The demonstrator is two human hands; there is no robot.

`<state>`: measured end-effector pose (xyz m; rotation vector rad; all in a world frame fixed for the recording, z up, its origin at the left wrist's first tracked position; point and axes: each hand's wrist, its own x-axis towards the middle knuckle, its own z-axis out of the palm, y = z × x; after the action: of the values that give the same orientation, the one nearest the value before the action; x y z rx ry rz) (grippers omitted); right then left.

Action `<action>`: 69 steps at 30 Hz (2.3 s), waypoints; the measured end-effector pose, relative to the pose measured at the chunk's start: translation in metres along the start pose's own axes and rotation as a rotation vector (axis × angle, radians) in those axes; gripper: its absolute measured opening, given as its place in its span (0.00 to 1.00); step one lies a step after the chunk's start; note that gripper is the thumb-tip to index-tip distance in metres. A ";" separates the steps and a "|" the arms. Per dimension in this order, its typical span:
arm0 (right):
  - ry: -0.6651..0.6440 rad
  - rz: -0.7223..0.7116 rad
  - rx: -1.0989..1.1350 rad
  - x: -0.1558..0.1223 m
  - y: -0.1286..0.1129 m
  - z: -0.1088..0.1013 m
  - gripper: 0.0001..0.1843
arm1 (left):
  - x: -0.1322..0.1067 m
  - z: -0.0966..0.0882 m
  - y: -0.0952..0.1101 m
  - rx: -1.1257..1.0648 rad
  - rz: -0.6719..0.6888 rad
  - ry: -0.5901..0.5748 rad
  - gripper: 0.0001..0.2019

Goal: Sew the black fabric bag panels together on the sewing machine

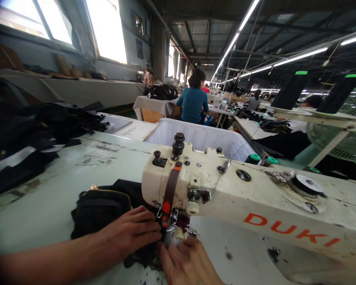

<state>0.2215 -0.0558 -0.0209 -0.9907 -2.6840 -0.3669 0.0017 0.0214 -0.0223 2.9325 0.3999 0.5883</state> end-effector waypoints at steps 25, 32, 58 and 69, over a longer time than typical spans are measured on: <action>0.212 0.140 -0.157 0.015 0.003 0.006 0.22 | 0.015 0.002 -0.013 0.101 0.001 0.072 0.06; 0.219 0.151 -0.164 0.015 0.005 0.009 0.23 | 0.014 -0.018 -0.007 0.020 0.019 -0.024 0.12; 0.133 0.172 -0.046 -0.002 0.003 0.008 0.14 | 0.008 -0.002 -0.002 -0.057 -0.031 0.068 0.08; 0.178 0.245 -0.091 0.000 0.007 0.013 0.13 | 0.015 0.000 -0.014 -0.014 -0.010 0.045 0.08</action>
<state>0.2236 -0.0464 -0.0323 -1.2340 -2.3731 -0.5031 0.0114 0.0387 -0.0193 2.9067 0.4137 0.6543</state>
